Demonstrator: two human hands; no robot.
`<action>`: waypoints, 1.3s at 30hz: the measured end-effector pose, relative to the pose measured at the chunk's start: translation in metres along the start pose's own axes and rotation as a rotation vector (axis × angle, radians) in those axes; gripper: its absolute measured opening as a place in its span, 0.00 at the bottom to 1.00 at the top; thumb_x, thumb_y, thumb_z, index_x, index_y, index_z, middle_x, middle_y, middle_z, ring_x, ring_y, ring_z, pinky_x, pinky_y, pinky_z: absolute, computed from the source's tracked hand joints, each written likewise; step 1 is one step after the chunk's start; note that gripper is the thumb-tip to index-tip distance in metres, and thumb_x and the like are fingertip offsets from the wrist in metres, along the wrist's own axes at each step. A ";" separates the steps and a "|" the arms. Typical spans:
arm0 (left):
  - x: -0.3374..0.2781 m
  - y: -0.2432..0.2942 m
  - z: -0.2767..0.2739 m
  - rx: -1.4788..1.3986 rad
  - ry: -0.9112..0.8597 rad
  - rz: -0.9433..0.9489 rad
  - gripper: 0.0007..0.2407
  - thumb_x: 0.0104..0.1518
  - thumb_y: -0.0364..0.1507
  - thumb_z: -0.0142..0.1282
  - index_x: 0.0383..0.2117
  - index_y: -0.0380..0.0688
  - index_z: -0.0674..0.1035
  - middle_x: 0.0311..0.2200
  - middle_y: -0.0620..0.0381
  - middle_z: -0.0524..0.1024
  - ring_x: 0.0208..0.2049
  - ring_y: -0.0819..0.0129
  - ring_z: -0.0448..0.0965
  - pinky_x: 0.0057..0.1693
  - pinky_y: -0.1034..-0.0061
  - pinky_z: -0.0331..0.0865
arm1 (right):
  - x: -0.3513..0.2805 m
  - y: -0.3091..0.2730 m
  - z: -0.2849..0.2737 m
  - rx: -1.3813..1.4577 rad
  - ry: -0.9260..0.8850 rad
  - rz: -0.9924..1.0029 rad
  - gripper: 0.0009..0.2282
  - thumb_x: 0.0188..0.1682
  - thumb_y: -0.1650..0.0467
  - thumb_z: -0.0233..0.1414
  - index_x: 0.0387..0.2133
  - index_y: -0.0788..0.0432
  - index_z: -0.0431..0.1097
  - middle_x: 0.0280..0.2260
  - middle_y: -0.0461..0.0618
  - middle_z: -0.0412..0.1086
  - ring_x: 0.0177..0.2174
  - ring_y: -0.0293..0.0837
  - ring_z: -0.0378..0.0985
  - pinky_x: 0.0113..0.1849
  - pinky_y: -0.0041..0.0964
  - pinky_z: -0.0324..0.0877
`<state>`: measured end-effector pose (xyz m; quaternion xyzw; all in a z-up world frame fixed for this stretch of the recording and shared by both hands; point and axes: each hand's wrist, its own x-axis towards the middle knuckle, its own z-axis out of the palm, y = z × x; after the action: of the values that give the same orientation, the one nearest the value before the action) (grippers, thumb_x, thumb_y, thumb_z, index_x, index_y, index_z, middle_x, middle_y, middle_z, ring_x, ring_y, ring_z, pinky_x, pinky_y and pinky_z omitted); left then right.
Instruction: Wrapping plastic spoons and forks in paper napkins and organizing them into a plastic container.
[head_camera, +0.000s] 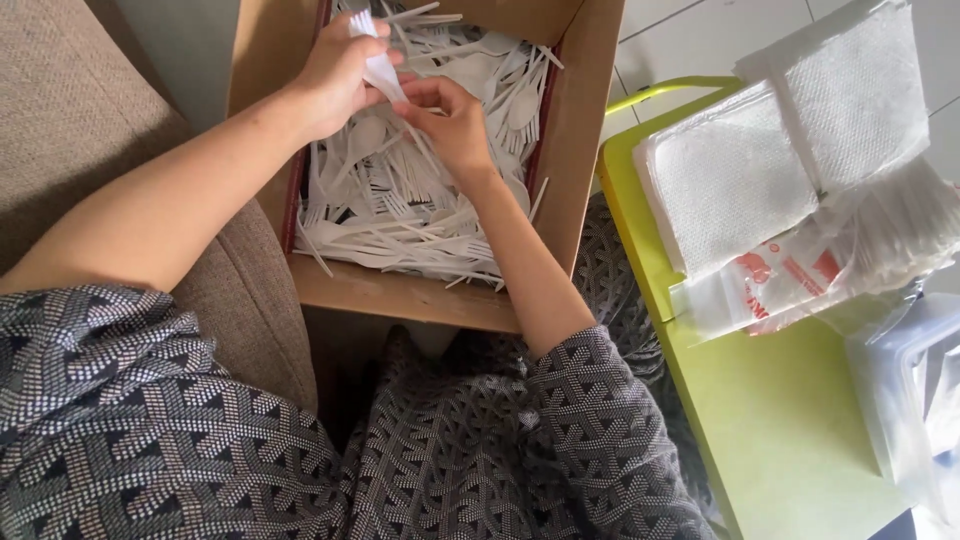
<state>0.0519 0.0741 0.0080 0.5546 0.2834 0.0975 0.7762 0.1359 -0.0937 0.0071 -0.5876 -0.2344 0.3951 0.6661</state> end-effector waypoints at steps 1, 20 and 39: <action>-0.002 0.002 0.000 0.003 -0.002 0.000 0.17 0.59 0.27 0.46 0.55 0.41 0.63 0.50 0.43 0.69 0.50 0.58 0.78 0.56 0.64 0.80 | -0.002 -0.002 0.003 0.002 0.003 -0.002 0.08 0.45 0.79 0.61 0.37 0.65 0.75 0.30 0.50 0.74 0.28 0.39 0.75 0.31 0.31 0.77; -0.039 0.100 0.042 -0.387 -0.276 -0.078 0.15 0.62 0.40 0.49 0.44 0.43 0.78 0.35 0.54 0.80 0.32 0.66 0.79 0.37 0.72 0.67 | -0.066 -0.098 0.012 0.570 -0.391 0.249 0.07 0.58 0.68 0.46 0.39 0.59 0.69 0.17 0.38 0.55 0.15 0.32 0.50 0.16 0.28 0.46; -0.028 -0.006 0.360 1.507 -0.667 0.926 0.37 0.64 0.54 0.46 0.70 0.36 0.58 0.72 0.38 0.45 0.73 0.41 0.43 0.70 0.37 0.37 | -0.384 -0.059 -0.249 0.862 0.368 -0.082 0.15 0.60 0.65 0.39 0.56 0.58 0.63 0.19 0.34 0.42 0.16 0.29 0.43 0.17 0.20 0.48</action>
<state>0.2250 -0.2312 0.0924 0.9668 -0.2134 0.0237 0.1384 0.1221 -0.5497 0.0730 -0.3079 0.0498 0.3191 0.8949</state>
